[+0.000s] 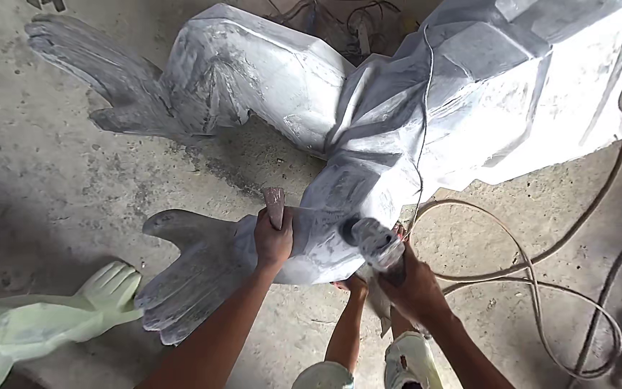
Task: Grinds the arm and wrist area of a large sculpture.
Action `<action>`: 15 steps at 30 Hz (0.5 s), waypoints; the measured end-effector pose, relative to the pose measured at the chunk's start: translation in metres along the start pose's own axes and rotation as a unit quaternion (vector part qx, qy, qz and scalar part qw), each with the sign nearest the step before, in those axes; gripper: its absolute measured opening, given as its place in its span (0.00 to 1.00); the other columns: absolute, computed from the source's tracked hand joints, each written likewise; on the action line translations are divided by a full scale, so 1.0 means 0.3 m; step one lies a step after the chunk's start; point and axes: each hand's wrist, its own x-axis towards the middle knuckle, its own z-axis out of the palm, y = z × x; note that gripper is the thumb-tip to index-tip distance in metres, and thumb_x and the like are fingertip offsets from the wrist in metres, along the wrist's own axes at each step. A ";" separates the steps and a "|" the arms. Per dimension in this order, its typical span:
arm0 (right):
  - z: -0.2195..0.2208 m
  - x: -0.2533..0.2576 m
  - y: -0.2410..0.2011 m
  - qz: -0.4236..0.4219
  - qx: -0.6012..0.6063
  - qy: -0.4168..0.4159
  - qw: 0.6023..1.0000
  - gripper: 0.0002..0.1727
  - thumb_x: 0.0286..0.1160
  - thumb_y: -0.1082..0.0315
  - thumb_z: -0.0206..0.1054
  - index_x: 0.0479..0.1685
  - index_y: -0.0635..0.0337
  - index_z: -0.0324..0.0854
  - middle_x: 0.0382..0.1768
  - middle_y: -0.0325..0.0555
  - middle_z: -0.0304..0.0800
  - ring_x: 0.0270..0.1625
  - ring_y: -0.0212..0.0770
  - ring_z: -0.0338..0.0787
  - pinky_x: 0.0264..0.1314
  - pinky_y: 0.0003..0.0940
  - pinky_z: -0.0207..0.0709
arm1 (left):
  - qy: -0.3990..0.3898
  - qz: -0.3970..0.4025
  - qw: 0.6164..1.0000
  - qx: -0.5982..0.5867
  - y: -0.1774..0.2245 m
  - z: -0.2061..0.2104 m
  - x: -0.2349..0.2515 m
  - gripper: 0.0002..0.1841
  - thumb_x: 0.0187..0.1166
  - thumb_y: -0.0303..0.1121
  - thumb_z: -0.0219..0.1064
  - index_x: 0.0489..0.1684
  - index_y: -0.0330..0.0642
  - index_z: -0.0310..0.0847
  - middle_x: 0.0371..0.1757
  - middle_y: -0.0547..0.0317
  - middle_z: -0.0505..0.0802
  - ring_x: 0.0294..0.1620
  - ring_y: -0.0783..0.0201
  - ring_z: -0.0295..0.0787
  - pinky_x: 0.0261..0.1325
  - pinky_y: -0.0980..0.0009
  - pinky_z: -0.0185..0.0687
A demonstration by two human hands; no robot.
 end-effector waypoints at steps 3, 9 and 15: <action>-0.009 0.008 0.001 -0.006 0.002 0.007 1.000 0.45 0.57 0.31 0.73 0.75 0.47 0.73 0.38 0.40 0.93 0.45 0.41 0.94 0.49 0.52 0.88 | 0.002 -0.004 1.000 0.005 0.007 0.004 -0.006 0.19 0.85 0.49 0.65 0.56 0.41 0.86 0.61 0.49 0.89 0.60 0.55 0.88 0.64 0.47 0.82; 0.026 -0.050 -0.016 -0.043 -0.006 -0.037 0.998 0.41 0.57 0.30 0.71 0.69 0.44 0.76 0.43 0.35 0.93 0.50 0.38 0.93 0.54 0.50 0.88 | 0.000 0.000 1.000 0.016 0.002 0.003 -0.008 0.20 0.84 0.49 0.66 0.56 0.40 0.86 0.62 0.48 0.89 0.62 0.53 0.87 0.66 0.48 0.81; -0.027 0.061 0.043 0.018 0.073 0.041 0.996 0.42 0.59 0.37 0.77 0.73 0.46 0.71 0.34 0.40 0.90 0.37 0.40 0.93 0.42 0.51 0.88 | 0.003 -0.015 1.000 0.018 0.009 0.002 -0.007 0.21 0.84 0.50 0.66 0.55 0.40 0.84 0.58 0.46 0.89 0.57 0.51 0.88 0.62 0.44 0.81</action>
